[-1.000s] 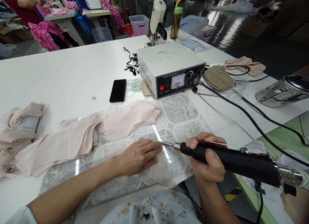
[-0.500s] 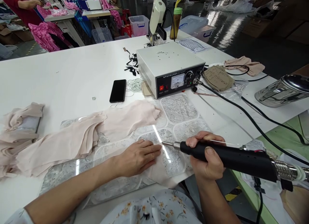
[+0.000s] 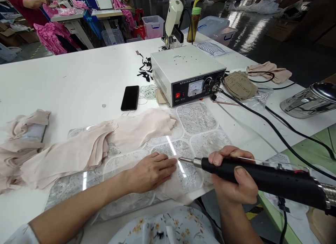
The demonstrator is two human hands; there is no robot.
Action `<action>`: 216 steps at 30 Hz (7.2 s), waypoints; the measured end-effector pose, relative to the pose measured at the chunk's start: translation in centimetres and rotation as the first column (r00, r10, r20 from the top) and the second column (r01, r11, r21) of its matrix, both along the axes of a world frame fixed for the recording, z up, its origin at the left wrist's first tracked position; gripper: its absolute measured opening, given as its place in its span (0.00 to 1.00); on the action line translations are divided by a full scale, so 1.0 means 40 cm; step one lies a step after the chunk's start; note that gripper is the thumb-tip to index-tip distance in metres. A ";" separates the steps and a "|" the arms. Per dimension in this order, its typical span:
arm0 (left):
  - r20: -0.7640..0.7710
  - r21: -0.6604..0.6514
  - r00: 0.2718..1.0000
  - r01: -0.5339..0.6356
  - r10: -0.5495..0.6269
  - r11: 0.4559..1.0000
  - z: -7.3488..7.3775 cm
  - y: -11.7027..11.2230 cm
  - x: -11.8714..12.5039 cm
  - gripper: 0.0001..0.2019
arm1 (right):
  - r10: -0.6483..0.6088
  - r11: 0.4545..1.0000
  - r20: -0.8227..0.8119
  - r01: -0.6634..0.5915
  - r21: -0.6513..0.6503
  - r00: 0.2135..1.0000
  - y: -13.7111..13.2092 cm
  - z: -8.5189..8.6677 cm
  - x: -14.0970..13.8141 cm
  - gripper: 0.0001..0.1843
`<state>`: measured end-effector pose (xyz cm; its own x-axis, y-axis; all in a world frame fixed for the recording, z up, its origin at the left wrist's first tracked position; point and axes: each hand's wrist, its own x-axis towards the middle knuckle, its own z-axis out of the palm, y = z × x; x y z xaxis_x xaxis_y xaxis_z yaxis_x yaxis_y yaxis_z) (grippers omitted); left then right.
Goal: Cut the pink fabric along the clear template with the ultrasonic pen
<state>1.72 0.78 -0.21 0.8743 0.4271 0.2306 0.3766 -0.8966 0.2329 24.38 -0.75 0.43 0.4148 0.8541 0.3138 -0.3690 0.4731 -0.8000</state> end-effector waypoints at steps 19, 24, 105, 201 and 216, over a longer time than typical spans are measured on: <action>-0.030 -0.019 1.000 0.009 -0.010 1.000 0.005 0.001 0.000 0.15 | 0.083 0.996 0.065 -0.081 -0.032 0.994 -0.011 -0.002 -0.004 0.04; -0.039 0.010 0.999 -0.009 0.009 1.000 0.003 -0.005 0.003 0.15 | 0.077 0.997 0.044 -0.076 -0.020 0.996 -0.006 -0.005 -0.002 0.05; -0.079 -0.082 0.997 -0.004 -0.003 0.997 0.008 -0.031 -0.010 0.16 | 0.218 0.967 -0.106 -0.230 -0.112 0.970 -0.096 0.004 0.014 0.07; -0.127 -0.127 0.992 -0.007 -0.009 0.992 0.036 -0.034 -0.013 0.16 | 0.197 0.979 -0.028 -0.198 -0.044 0.980 -0.092 0.002 0.010 0.04; -0.164 -0.086 0.982 0.082 -0.096 0.993 0.025 0.026 -0.047 0.15 | 0.112 0.991 -0.135 -0.121 -0.057 0.984 -0.098 -0.020 0.028 0.08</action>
